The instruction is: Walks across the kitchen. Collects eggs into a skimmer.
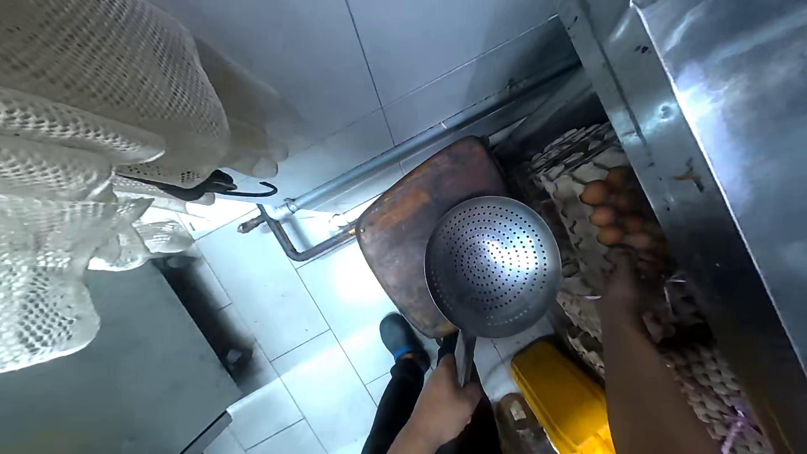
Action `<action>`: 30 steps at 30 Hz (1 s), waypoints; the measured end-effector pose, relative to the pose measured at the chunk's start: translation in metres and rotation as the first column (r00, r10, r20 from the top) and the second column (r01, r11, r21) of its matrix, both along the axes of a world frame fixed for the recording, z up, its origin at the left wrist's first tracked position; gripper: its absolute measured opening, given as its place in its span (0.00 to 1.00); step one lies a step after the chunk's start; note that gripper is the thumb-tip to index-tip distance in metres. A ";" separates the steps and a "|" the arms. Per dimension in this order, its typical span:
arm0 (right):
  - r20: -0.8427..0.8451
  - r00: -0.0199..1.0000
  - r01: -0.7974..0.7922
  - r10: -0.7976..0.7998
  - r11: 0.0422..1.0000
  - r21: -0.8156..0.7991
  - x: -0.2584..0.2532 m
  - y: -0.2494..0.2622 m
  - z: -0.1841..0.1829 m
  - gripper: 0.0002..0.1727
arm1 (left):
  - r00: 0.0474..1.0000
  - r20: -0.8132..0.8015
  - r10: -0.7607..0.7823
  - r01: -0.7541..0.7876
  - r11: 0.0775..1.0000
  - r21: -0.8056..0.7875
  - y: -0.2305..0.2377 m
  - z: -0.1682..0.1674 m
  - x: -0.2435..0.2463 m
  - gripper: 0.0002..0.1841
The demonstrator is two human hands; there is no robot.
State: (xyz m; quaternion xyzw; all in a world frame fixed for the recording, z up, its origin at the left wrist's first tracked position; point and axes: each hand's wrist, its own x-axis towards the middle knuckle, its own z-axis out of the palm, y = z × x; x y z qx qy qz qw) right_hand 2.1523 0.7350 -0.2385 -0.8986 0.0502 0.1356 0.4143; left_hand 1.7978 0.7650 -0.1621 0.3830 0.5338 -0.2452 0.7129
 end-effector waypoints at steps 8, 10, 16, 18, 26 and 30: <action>0.150 0.988 -0.041 0.040 0.999 0.009 -0.018 -0.013 0.028 0.30 | 1.000 -0.009 -0.011 0.012 1.000 0.021 -0.004 -0.007 -0.002 0.26; 0.092 0.995 -0.039 0.034 0.998 0.052 -0.036 -0.011 0.048 0.30 | 1.000 -0.016 -0.016 0.017 1.000 0.020 -0.006 -0.008 -0.001 0.26; -0.089 0.902 -0.390 0.422 0.887 0.247 -0.126 0.007 0.047 0.25 | 0.999 -0.024 0.022 -0.022 1.000 0.008 -0.014 -0.011 0.003 0.27; -0.179 0.854 -0.449 0.489 0.865 0.221 -0.148 0.019 0.035 0.26 | 0.999 -0.018 0.040 -0.040 0.999 0.002 -0.016 -0.011 0.003 0.27; -0.243 0.681 -0.731 0.691 0.658 -0.179 -0.161 0.062 0.010 0.23 | 0.999 -0.026 0.039 -0.038 0.999 0.026 -0.020 -0.016 0.004 0.28; -0.331 0.621 -0.784 0.711 0.561 -0.267 -0.157 0.078 0.017 0.22 | 0.998 -0.034 0.056 -0.055 0.998 0.020 -0.024 -0.016 0.006 0.29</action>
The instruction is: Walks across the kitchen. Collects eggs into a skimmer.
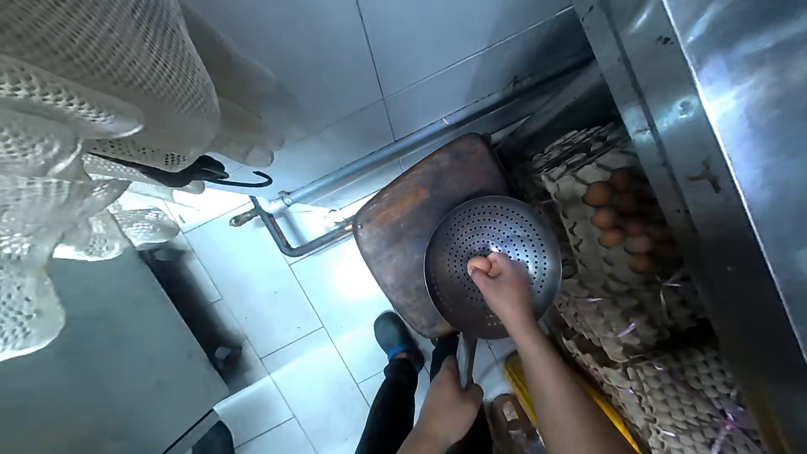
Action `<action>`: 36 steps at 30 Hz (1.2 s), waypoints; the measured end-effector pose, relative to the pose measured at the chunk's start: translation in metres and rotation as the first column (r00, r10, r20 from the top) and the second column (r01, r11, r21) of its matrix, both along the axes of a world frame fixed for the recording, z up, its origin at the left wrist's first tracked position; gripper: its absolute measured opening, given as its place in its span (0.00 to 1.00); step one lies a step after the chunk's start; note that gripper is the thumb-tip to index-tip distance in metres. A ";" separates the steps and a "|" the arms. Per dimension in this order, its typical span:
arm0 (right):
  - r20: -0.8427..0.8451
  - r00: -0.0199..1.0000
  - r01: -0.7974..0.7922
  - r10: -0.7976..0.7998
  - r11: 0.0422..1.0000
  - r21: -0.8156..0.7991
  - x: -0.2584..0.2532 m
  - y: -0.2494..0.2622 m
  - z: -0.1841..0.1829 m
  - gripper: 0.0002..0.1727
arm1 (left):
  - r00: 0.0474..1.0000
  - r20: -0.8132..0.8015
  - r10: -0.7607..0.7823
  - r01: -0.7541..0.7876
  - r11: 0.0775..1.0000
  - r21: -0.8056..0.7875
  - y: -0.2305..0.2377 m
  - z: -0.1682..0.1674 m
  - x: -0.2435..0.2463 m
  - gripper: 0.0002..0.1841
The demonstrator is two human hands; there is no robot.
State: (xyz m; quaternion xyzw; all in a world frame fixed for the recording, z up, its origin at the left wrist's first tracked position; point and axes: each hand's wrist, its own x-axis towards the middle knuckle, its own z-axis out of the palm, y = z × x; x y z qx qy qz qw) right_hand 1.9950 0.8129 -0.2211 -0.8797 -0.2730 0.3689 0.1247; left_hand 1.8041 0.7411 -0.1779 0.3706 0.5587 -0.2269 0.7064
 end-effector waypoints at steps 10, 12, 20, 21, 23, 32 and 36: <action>-0.034 0.999 -0.021 0.016 0.986 -0.163 -0.004 0.020 0.004 0.21 | 1.000 0.007 0.002 -0.002 1.000 0.000 0.001 0.000 0.001 0.26; -0.032 0.999 -0.023 0.017 0.982 -0.187 -0.003 0.024 0.005 0.23 | 1.000 0.012 -0.004 0.004 1.000 0.000 0.002 -0.001 -0.001 0.26; -0.003 1.000 -0.017 0.016 0.981 -0.195 -0.002 0.036 -0.007 0.26 | 1.000 0.007 0.006 -0.006 1.000 -0.013 0.003 0.000 -0.001 0.26; 0.008 1.000 -0.027 0.029 0.980 -0.198 -0.001 0.037 -0.007 0.27 | 1.000 0.007 0.007 -0.007 1.000 -0.016 0.004 0.000 -0.001 0.26; 0.023 0.998 -0.052 0.057 0.978 -0.201 -0.001 0.036 -0.009 0.27 | 1.000 0.003 0.005 -0.005 1.000 -0.019 0.004 0.001 -0.001 0.26; 0.195 0.979 0.039 -0.059 0.994 0.105 0.064 0.019 0.034 0.29 | 1.000 -0.001 -0.015 0.015 1.000 -0.020 0.010 0.000 -0.004 0.28; 0.362 0.851 0.332 -0.380 0.924 0.191 0.116 0.003 0.036 0.34 | 0.999 -0.004 -0.046 0.046 0.999 -0.016 0.011 -0.001 -0.007 0.27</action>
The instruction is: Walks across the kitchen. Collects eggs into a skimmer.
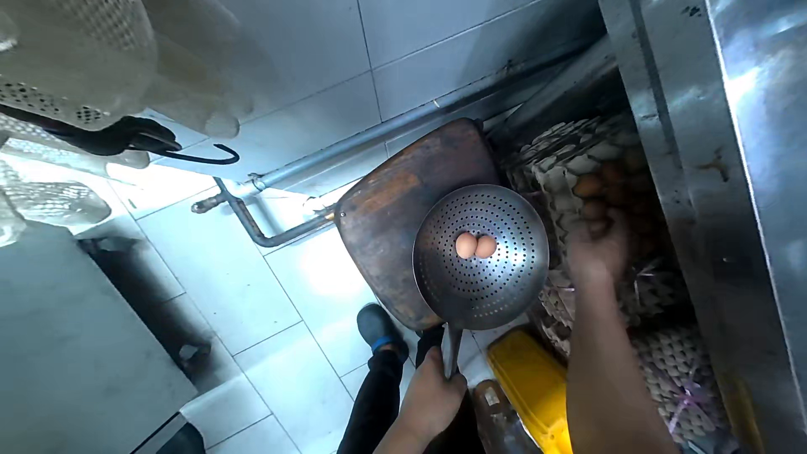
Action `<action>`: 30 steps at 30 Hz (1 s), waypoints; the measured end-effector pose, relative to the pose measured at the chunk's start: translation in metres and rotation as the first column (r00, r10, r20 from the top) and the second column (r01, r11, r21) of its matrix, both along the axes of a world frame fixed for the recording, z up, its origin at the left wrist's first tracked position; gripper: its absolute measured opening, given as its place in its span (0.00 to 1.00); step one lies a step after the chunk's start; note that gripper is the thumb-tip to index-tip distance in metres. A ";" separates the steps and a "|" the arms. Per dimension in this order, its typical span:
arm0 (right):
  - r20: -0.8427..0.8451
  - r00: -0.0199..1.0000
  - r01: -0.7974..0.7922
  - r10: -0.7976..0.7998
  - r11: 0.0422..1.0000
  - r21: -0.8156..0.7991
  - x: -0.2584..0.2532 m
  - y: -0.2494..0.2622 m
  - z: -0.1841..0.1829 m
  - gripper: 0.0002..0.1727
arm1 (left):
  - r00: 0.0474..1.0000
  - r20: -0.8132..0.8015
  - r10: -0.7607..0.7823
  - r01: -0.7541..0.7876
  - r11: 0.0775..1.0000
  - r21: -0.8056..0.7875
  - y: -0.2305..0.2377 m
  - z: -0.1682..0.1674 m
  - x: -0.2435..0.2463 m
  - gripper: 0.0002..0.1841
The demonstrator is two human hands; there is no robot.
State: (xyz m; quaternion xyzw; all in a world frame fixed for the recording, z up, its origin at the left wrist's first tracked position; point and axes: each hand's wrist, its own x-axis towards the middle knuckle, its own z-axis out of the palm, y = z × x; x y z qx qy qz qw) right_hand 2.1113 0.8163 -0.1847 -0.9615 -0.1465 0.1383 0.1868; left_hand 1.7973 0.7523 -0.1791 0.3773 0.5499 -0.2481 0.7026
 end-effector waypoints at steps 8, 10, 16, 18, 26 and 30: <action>-0.045 0.993 0.112 -0.110 0.993 0.046 0.030 -0.003 -0.032 0.39 | 1.000 -0.010 0.012 -0.012 1.000 -0.003 -0.002 -0.001 0.001 0.27; -0.029 0.992 0.123 -0.122 0.990 0.064 0.032 -0.001 -0.035 0.38 | 1.000 -0.008 0.012 -0.012 1.000 0.004 -0.001 -0.003 0.000 0.28; 0.050 0.987 0.151 -0.150 0.988 -0.022 0.023 0.010 -0.036 0.34 | 1.000 -0.014 -0.004 0.004 1.000 0.014 0.000 -0.003 -0.003 0.27; 0.066 0.986 0.155 -0.152 0.987 -0.039 0.021 0.013 -0.038 0.35 | 1.000 -0.009 0.010 -0.010 1.000 0.020 -0.001 -0.004 -0.003 0.28; -0.017 0.974 0.223 -0.225 0.949 0.225 0.032 0.003 -0.044 0.31 | 1.000 -0.010 0.003 -0.003 1.000 0.016 -0.002 -0.006 -0.003 0.27; -0.113 0.963 0.270 -0.245 0.896 0.353 0.039 -0.001 -0.050 0.25 | 1.000 -0.008 0.022 -0.022 1.000 0.010 -0.003 -0.006 -0.003 0.27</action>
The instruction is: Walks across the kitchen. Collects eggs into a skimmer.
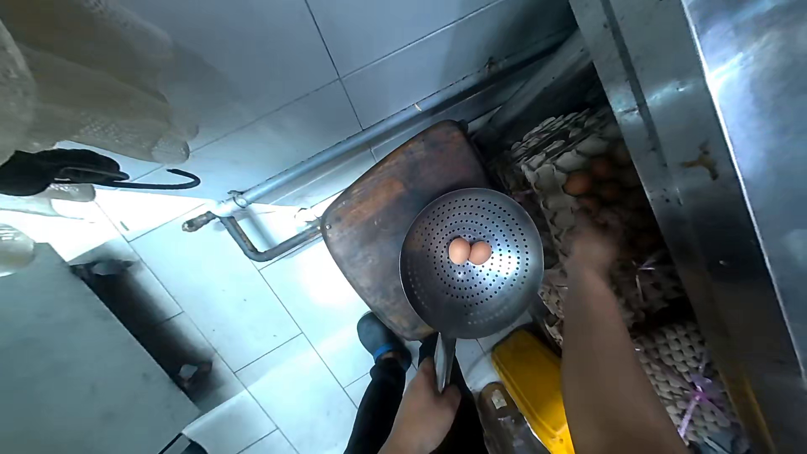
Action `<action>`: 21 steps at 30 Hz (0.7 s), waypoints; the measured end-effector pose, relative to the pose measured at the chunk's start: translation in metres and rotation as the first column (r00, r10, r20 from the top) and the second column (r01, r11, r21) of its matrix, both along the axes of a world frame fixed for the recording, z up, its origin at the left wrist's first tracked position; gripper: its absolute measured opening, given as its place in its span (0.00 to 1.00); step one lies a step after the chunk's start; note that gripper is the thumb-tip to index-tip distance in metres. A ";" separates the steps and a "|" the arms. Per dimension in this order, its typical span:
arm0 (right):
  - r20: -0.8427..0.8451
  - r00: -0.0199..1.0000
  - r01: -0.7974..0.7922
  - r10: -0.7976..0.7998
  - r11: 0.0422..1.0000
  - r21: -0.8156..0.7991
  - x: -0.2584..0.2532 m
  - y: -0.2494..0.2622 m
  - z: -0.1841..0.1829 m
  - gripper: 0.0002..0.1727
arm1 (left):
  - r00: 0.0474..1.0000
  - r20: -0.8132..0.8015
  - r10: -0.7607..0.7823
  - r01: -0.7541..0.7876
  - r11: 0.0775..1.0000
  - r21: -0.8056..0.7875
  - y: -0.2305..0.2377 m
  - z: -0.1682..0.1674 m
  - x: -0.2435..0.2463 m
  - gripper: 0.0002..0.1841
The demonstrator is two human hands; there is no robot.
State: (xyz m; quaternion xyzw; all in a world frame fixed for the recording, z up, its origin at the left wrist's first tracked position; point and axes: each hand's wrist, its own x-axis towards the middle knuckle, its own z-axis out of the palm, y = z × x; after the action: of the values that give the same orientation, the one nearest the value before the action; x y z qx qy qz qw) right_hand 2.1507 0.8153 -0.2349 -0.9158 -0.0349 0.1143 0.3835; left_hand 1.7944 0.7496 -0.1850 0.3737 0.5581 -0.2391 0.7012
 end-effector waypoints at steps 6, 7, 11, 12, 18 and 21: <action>-0.103 0.991 0.098 -0.087 0.989 0.111 -0.005 0.004 0.010 0.26 | 1.000 0.003 0.001 -0.001 1.000 -0.004 0.001 0.001 0.000 0.28; -0.119 0.987 0.123 -0.108 0.985 0.121 -0.007 0.005 0.013 0.27 | 1.000 0.000 -0.001 0.001 1.000 -0.007 0.001 0.002 0.000 0.28; -0.122 0.983 0.149 -0.136 0.983 0.105 -0.022 -0.001 0.037 0.32 | 1.000 -0.003 -0.005 0.005 1.000 -0.013 0.002 0.003 0.000 0.27; -0.117 0.986 0.132 -0.118 0.983 0.127 -0.027 -0.006 0.043 0.31 | 1.000 -0.002 -0.004 0.004 1.000 -0.016 0.002 0.003 0.000 0.27; -0.198 0.955 -0.182 0.220 0.964 0.194 -0.107 -0.051 0.061 0.26 | 0.999 0.016 0.044 -0.044 0.998 -0.043 -0.004 0.001 0.004 0.26; -0.272 0.911 -0.318 0.311 0.948 0.021 -0.148 -0.067 0.042 0.28 | 0.998 0.023 0.062 -0.061 0.997 -0.044 -0.004 0.003 0.005 0.27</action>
State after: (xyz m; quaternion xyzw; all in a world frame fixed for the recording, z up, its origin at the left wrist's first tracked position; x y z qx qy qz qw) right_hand 2.0027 0.7480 -0.1934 -0.8784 -0.1275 0.2992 0.3502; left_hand 1.7993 0.7455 -0.1815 0.3440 0.5552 -0.2249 0.7230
